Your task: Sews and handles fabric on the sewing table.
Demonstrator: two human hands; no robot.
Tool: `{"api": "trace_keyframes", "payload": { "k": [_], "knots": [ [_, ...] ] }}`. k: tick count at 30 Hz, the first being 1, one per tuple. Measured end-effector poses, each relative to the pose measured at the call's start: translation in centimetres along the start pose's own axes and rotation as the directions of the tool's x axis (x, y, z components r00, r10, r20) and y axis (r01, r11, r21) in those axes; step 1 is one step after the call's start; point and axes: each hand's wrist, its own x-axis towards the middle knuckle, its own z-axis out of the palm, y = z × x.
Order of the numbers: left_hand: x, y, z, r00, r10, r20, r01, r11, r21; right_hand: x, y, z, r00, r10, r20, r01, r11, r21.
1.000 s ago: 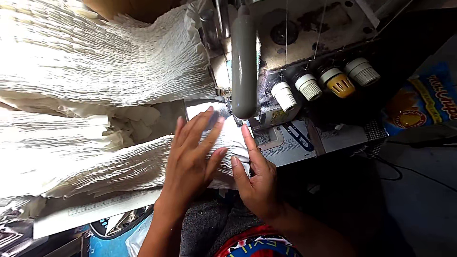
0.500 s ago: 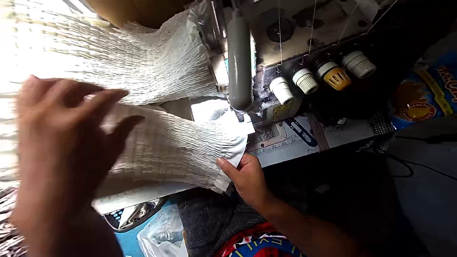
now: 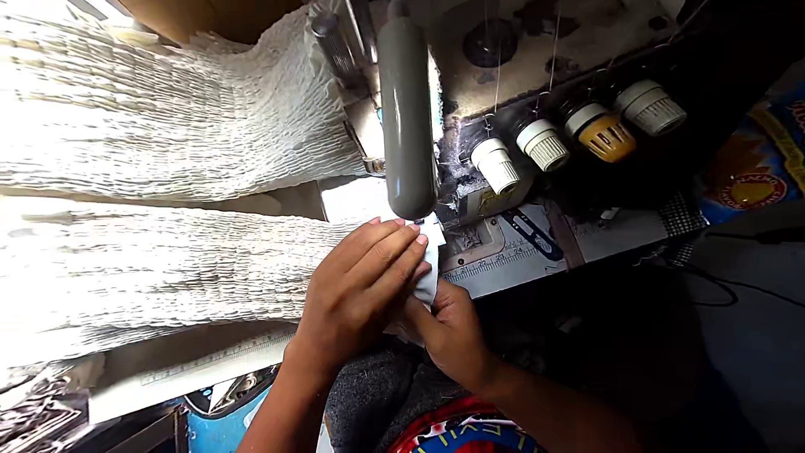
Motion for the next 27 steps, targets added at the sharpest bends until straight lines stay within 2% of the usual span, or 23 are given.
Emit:
{"api": "trace_keyframes", "payload": {
  "k": [17, 27],
  "knots": [
    [-0.19, -0.23, -0.21, 0.999, 0.043, 0.021, -0.043, 0.999, -0.013, 0.21, -0.01, 0.07, 1.0, -0.015, -0.009, 0.015, 0.999, -0.046],
    [0.05, -0.31, -0.54, 0.998, 0.052, 0.038, -0.051, 0.998, -0.023, -0.23, -0.07, 0.26, 0.997, -0.073, -0.006, 0.071, 0.984, -0.16]
  ]
}}
